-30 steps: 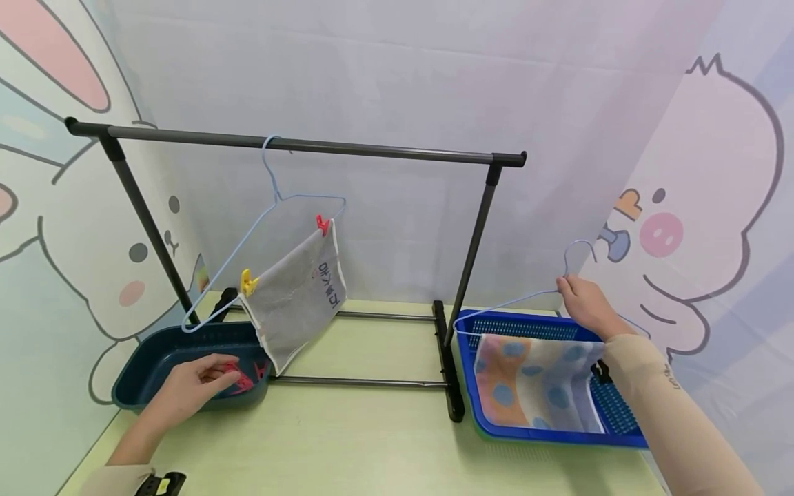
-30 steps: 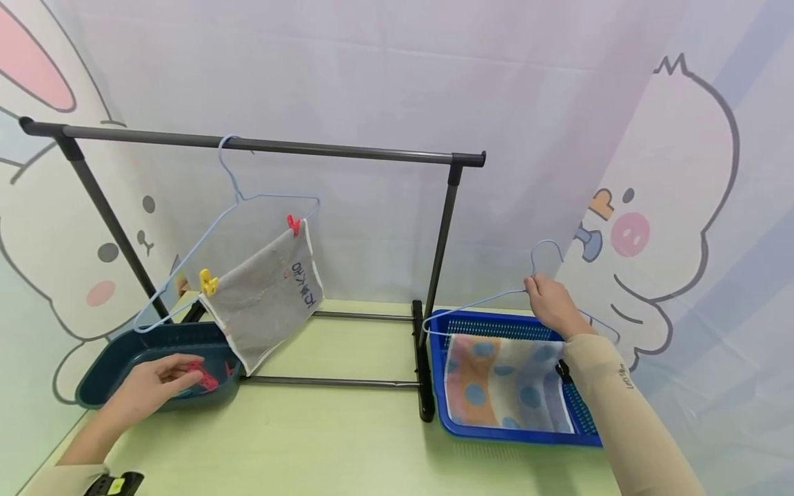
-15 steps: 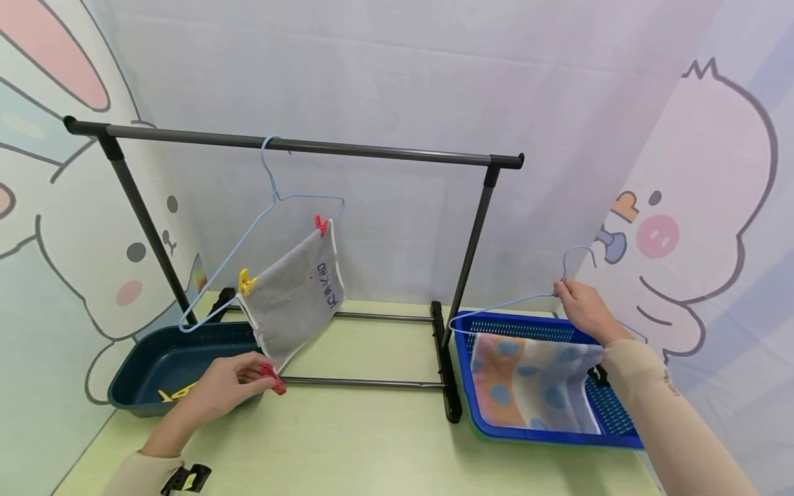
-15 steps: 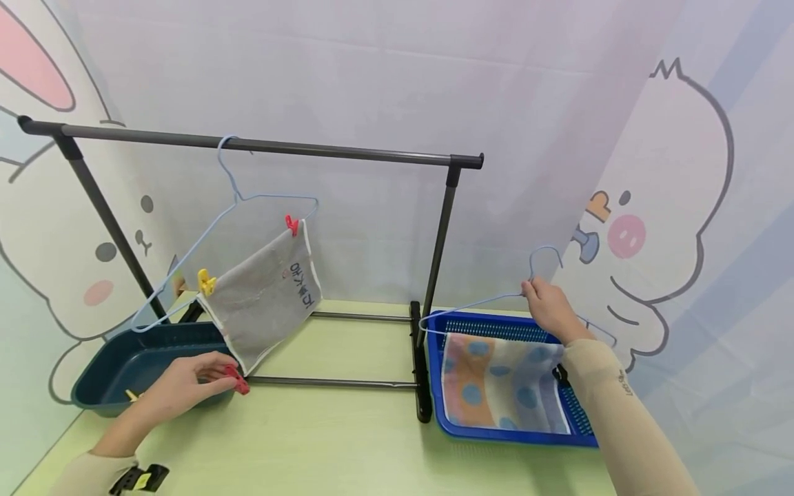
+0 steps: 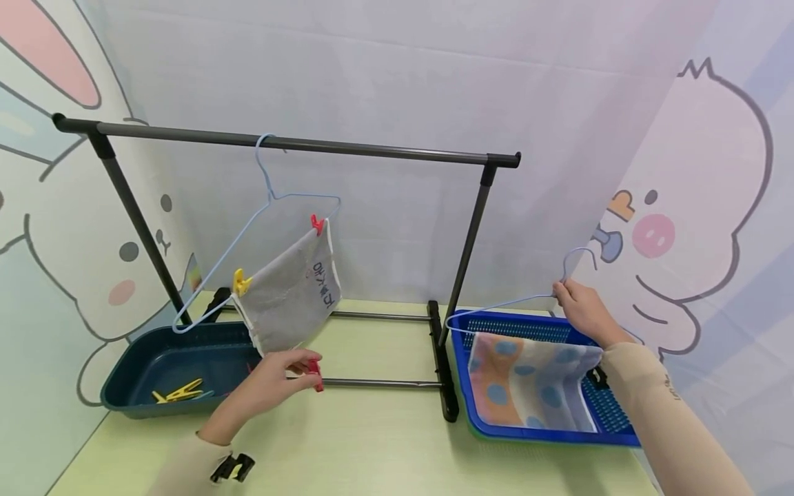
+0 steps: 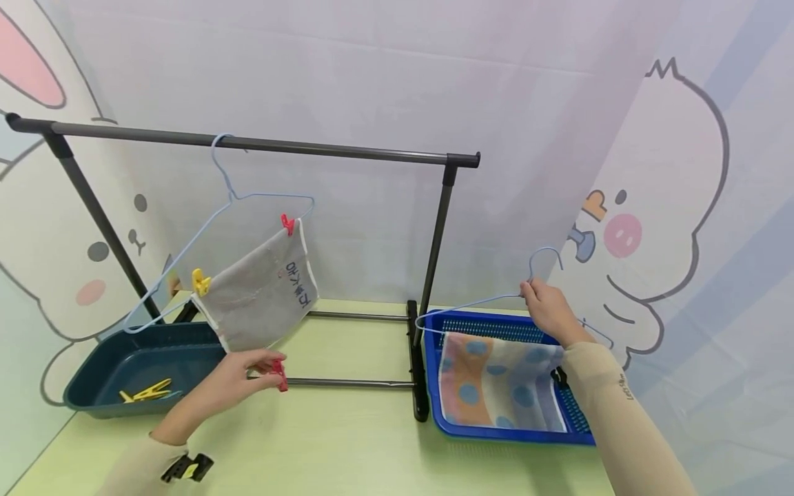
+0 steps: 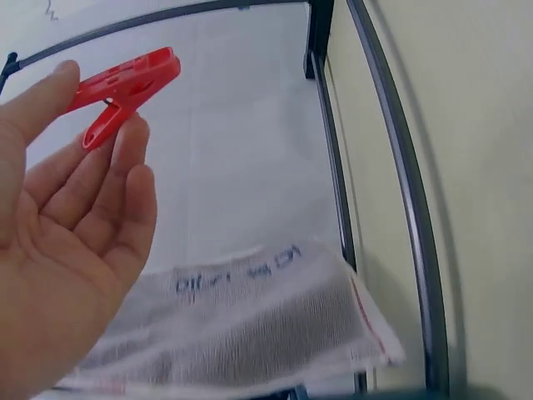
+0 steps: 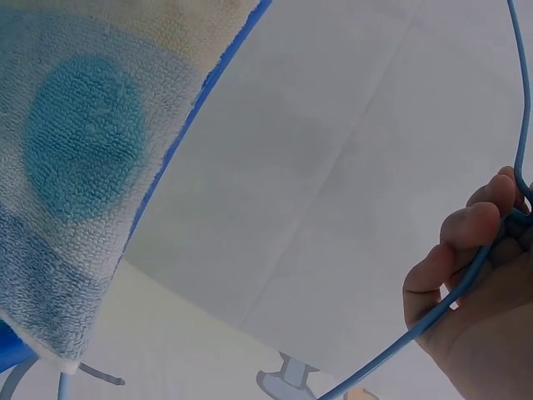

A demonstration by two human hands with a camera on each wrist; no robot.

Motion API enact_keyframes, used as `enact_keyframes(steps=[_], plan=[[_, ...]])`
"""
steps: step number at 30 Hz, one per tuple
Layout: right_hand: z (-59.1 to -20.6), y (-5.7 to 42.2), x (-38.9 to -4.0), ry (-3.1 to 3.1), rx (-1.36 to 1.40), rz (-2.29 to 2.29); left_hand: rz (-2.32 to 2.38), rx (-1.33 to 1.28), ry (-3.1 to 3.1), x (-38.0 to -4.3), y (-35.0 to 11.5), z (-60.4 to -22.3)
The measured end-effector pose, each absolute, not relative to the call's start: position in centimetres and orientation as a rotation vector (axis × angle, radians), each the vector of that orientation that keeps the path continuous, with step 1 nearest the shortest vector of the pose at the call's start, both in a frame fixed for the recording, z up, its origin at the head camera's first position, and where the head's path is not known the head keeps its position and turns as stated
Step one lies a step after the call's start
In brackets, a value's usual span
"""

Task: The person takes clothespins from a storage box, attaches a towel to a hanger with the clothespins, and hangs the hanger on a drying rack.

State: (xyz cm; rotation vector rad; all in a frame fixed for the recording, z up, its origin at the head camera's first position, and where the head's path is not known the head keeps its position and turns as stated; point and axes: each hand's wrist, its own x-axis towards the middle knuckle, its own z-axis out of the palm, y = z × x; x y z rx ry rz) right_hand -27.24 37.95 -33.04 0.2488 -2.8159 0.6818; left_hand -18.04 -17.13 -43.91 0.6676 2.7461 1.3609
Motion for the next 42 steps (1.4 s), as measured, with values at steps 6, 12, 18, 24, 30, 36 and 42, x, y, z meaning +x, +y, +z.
enact_keyframes(steps=[6, 12, 18, 24, 30, 36, 42], plan=[[-32.8, 37.8, -27.0, -2.808, 0.251, 0.694, 1.339, 0.787, 2.805, -19.1, -13.8, -43.5], [-32.7, 37.7, -26.9, -2.796, 0.273, 0.684, 1.341, 0.912, 2.785, -20.3, -11.5, -43.4], [-32.8, 37.6, -26.9, -2.798, 0.270, 0.688, 1.421, 0.931, 2.708, -21.1, -9.8, -43.3], [-32.7, 37.5, -26.7, -2.800, 0.278, 0.687, 1.430, 0.903, 2.662, -21.9, -8.1, -42.9], [-32.6, 37.5, -26.5, -2.797, 0.289, 0.683, 1.415, 0.925, 2.647, -22.6, -6.7, -42.2], [-32.7, 37.4, -26.5, -2.798, 0.297, 0.676, 1.392, 0.907, 2.674, -23.1, -5.7, -41.6], [-32.6, 37.4, -26.5, -2.798, 0.300, 0.681, 1.392, 0.860, 2.672, -23.3, -4.6, -40.9]])
